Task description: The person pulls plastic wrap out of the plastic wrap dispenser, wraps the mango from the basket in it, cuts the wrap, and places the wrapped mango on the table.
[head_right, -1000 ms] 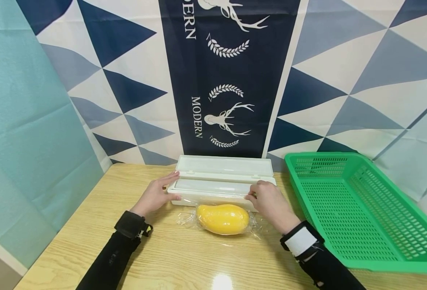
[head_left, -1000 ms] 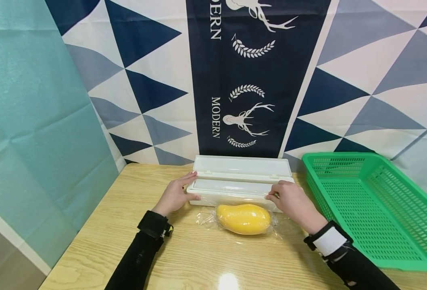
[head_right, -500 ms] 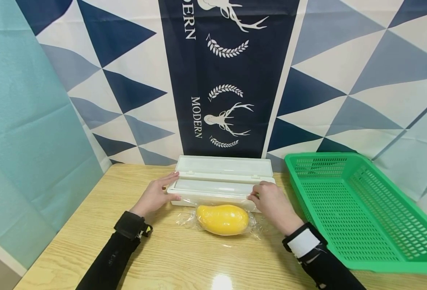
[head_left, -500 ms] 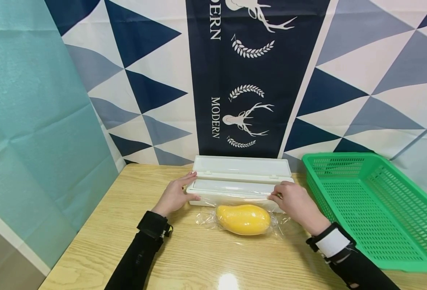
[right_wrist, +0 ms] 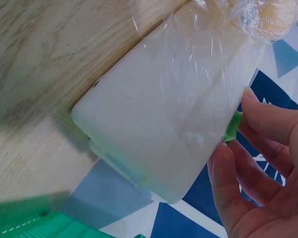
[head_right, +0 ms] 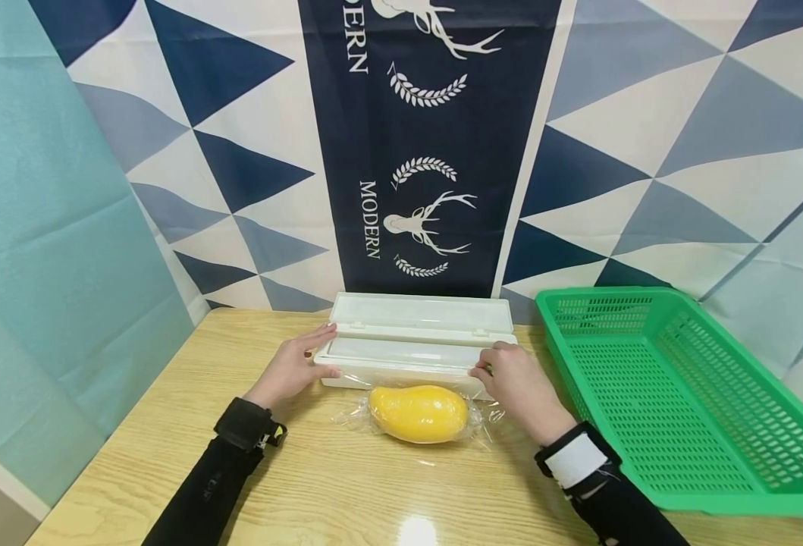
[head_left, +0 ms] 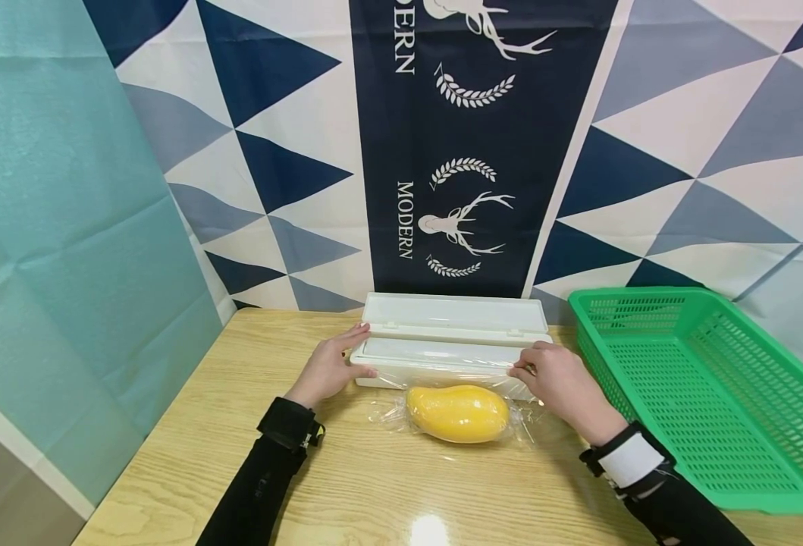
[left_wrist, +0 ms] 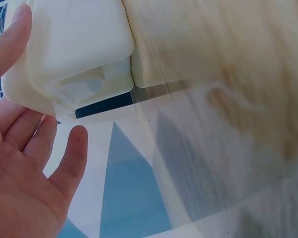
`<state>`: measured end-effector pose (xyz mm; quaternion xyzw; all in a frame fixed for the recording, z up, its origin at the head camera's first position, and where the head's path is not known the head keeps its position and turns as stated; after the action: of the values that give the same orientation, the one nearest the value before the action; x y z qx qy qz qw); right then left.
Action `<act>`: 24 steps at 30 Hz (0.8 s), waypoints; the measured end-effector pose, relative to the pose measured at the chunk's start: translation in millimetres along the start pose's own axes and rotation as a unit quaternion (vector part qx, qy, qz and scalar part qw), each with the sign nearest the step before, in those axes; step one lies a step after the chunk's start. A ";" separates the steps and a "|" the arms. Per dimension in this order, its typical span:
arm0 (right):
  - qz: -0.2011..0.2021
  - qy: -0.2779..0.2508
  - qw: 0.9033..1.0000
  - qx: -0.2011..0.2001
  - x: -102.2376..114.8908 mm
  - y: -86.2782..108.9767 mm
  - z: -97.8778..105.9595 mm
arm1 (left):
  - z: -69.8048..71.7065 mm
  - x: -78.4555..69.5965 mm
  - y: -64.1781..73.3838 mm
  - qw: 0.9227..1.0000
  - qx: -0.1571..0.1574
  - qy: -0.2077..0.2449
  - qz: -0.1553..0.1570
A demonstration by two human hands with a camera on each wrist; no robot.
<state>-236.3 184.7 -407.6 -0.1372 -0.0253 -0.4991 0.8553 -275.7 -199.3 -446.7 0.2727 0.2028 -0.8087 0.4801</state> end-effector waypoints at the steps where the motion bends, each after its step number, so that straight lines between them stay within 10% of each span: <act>1: 0.001 0.001 1.000 -0.001 -0.1 0.4 0.2 | -0.2 0.1 -0.2 1.000 0.000 0.000 0.000; 24: -0.012 0.003 1.000 -0.003 0.8 -2.2 4.3 | 6.7 3.6 -8.5 1.000 0.006 0.000 0.001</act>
<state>-237.5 184.1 -402.8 -0.1380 -0.0230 -0.5097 0.8489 -286.4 -201.7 -443.3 0.2755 0.1973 -0.8097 0.4792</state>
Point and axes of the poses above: each hand's wrist, its own y-axis away from the middle knuckle, its own z-axis out of the back of the hand, x = y × z, the point moved 1 cm from there along -y, towards the middle knuckle, and after that the axes turned 15 degrees about x, right-handed, at the moved point
